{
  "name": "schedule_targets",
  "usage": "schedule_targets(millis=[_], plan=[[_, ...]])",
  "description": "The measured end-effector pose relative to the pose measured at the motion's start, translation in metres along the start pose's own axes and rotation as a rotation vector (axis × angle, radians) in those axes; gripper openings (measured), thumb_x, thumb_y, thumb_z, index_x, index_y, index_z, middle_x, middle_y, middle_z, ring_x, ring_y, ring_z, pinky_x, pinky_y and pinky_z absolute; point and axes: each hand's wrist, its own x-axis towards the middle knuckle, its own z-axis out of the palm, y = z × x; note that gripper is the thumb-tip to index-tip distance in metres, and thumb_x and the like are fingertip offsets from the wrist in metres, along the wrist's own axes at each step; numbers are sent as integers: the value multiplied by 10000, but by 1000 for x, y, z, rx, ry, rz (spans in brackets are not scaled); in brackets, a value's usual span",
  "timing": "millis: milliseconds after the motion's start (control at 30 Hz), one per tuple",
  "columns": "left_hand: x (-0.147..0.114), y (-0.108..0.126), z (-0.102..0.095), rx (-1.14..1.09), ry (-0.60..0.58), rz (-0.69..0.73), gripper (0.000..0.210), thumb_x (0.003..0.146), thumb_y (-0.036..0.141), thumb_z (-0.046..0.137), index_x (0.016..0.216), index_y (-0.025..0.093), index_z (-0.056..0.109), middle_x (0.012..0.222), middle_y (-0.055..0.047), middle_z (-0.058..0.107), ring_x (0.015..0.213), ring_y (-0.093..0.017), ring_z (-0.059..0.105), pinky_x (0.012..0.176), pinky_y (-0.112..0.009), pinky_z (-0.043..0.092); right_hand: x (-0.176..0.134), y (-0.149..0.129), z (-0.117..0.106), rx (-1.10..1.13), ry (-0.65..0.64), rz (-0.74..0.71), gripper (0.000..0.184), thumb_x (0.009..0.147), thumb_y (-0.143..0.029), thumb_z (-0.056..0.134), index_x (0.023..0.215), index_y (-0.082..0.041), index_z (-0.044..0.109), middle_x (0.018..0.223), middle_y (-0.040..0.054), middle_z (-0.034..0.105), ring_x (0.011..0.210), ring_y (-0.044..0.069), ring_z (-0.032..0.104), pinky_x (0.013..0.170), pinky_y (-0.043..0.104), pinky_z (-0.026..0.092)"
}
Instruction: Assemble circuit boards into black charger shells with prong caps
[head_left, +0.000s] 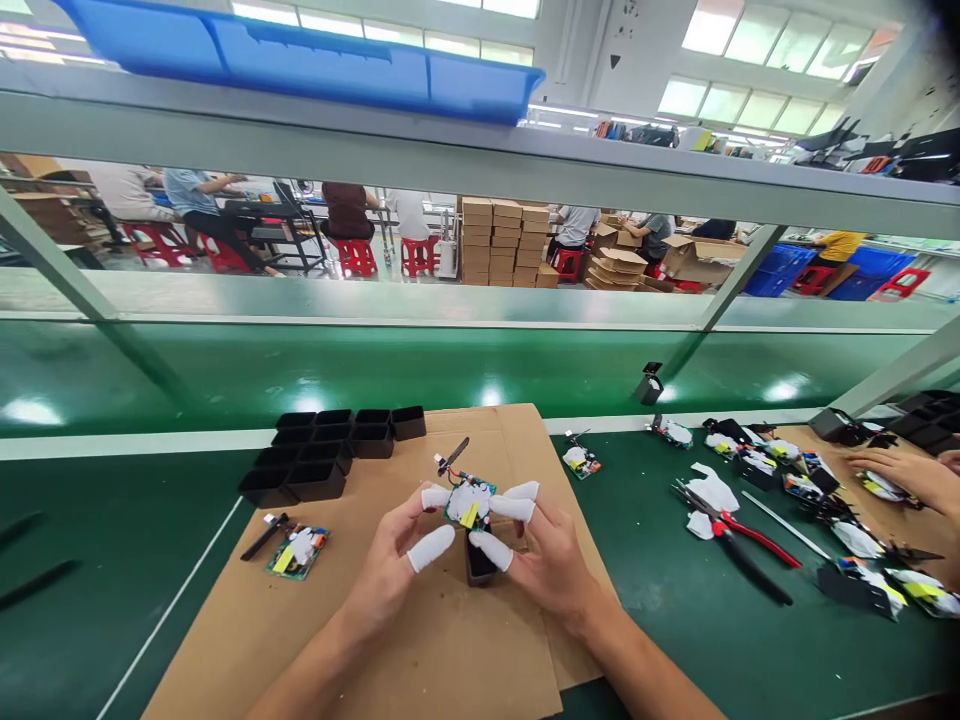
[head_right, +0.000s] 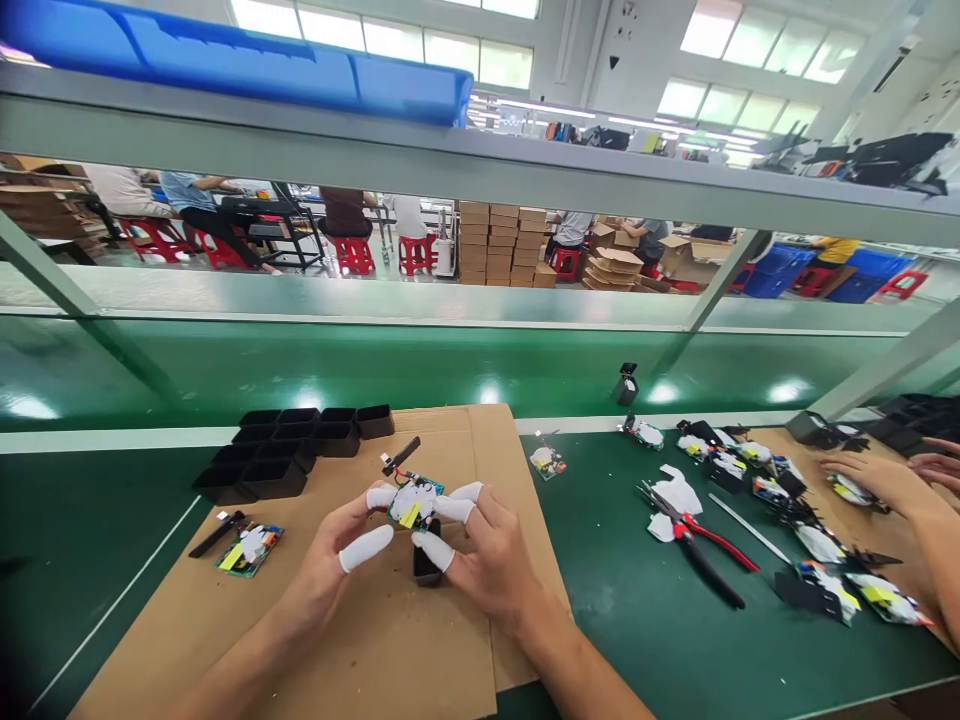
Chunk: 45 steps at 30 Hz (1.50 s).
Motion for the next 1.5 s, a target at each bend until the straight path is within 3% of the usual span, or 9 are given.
schedule_targets(millis=[200, 433, 567, 633, 800, 1033, 1133, 1300, 1500], plan=[[-4, -6, 4, 89, 54, 28, 334, 880, 438, 891, 1130, 241, 790, 1199, -78, 803, 1189, -298, 687, 1092, -407, 526, -1, -1, 1, -30, -9, -24, 236, 1003, -219, 760, 1229, -259, 710, 945, 64, 754, 807, 231, 703, 673, 354, 592], [-6, -9, 9, 118, 133, 38, 371, 853, 442, 905, 1143, 232, 810, 1185, -97, 832, 1190, -334, 734, 1102, -469, 554, -1, -2, 3, -38, -8, -12, 248, 1000, -213, 739, 1238, -268, 697, 970, 63, 757, 762, 217, 688, 661, 348, 595], [-7, -8, 12, 146, 158, 21, 376, 815, 431, 929, 1110, 234, 805, 1158, -99, 832, 1157, -339, 737, 1075, -483, 559, 2, -5, 1, -37, -6, 43, 470, 967, -272, 779, 1406, -237, 616, 1067, 98, 749, 836, 239, 709, 701, 365, 632], [-8, -8, 13, 168, 142, 8, 357, 814, 429, 926, 1085, 232, 802, 1145, -103, 826, 1142, -340, 736, 1063, -489, 555, 2, -5, 1, 4, -37, 66, 550, 956, -259, 782, 1468, -242, 581, 1114, 107, 750, 944, 262, 742, 792, 390, 660], [-9, -7, 16, 197, 136, 16, 357, 765, 413, 953, 1024, 235, 784, 1106, -93, 806, 1078, -324, 724, 1002, -463, 562, -1, -3, 3, 130, -84, 92, 559, 930, -181, 796, 1449, -296, 622, 1253, 109, 756, 1118, 277, 761, 954, 413, 661], [-13, -3, 8, 224, 79, 62, 446, 769, 403, 937, 1149, 263, 751, 1147, -82, 781, 1122, -329, 701, 1031, -477, 534, -2, -7, 4, 306, -40, 224, 518, 929, -214, 787, 1419, -292, 638, 1082, 57, 741, 964, 238, 715, 915, 403, 640], [-12, -2, 4, 279, 65, 93, 441, 801, 405, 907, 1185, 281, 728, 1085, -60, 772, 1071, -310, 698, 1020, -482, 529, -2, -5, 5, 463, 0, 334, 423, 1008, -306, 723, 1419, -286, 626, 1105, 67, 727, 1001, 238, 711, 973, 429, 621], [-12, -2, 7, 445, 29, 60, 500, 784, 410, 903, 1227, 290, 705, 1132, -68, 753, 1159, -343, 642, 1063, -533, 509, 8, 3, 1, 750, 9, 473, 343, 1070, -529, 598, 1241, -241, 672, 1102, 106, 758, 863, 244, 733, 809, 410, 657], [-13, -1, 19, 549, -87, -88, 581, 762, 355, 902, 1282, 276, 656, 1322, -95, 690, 1289, -382, 573, 1124, -579, 494, 17, 7, 0, 956, 25, 617, 430, 1107, -501, 358, 1094, -213, 679, 914, 100, 739, 643, 231, 640, 652, 412, 619]])
